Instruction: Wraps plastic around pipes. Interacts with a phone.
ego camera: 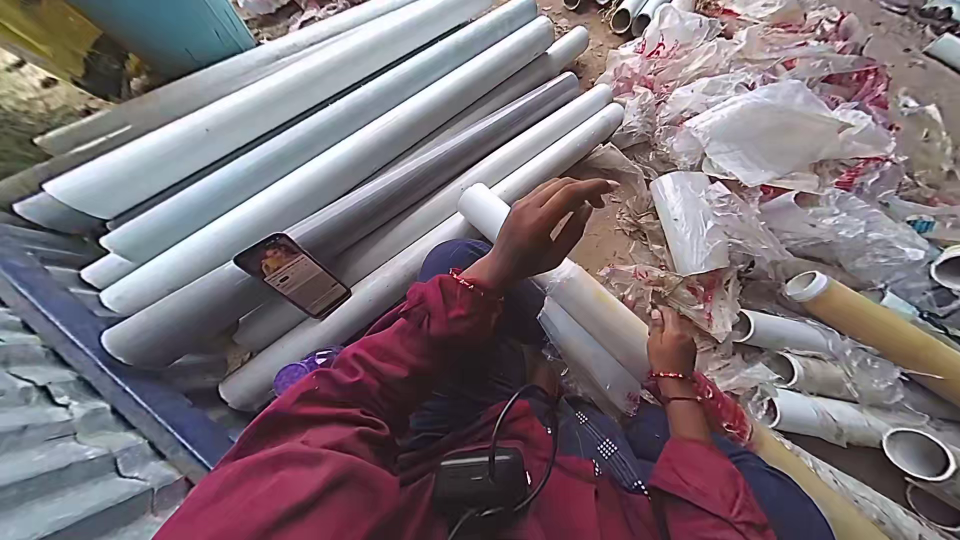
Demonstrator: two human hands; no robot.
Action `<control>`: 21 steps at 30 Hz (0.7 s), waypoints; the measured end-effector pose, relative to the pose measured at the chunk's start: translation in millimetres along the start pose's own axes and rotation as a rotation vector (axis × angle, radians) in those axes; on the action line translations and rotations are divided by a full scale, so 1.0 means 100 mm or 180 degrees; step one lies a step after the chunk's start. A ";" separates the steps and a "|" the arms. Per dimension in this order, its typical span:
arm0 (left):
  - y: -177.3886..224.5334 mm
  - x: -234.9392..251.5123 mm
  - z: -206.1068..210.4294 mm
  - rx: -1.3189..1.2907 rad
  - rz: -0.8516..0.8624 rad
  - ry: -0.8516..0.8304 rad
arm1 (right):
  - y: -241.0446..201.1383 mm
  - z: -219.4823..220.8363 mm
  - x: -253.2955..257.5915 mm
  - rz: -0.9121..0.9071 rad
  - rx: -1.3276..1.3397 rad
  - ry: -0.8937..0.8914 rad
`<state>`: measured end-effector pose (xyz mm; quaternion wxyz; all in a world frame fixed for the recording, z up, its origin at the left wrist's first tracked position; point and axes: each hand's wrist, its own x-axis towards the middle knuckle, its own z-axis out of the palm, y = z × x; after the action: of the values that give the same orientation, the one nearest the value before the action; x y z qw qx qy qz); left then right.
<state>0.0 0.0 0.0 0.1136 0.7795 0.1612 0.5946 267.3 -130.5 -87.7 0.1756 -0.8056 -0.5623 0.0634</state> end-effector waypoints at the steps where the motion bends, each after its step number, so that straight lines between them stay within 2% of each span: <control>1: -0.27 -0.19 0.14 0.0134 -0.0752 -0.0384 | -0.12 0.03 0.03 -0.0142 0.0055 -0.0166; 3: -0.59 -0.59 0.39 0.0073 -0.2166 -0.1697 | -0.36 0.11 0.15 -0.0352 0.0011 -0.0659; 4: -0.66 -0.73 0.51 0.0139 -0.2620 -0.2367 | -0.48 0.15 0.22 -0.0438 -0.0110 -0.0938; 6: -0.63 -0.83 0.68 0.0535 -0.3145 -0.3636 | -0.70 0.22 0.32 -0.0570 -0.0488 -0.1411; 7: -0.60 -0.85 0.74 0.0701 -0.3182 -0.3910 | -0.81 0.25 0.37 -0.0589 -0.0795 -0.1606; 12: -0.67 -0.79 0.71 0.0500 -0.3333 -0.3633 | -1.29 0.31 0.67 -0.0589 -0.1960 -0.2290; 21: -0.69 -0.76 0.74 0.0348 -0.3543 -0.3578 | -1.41 0.43 0.78 -0.0868 -0.2585 -0.2453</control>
<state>44.7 35.8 -112.5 0.4201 0.7723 0.4747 -0.0411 157.5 -5.2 -70.6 -0.3587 -0.6473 -0.6638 0.1082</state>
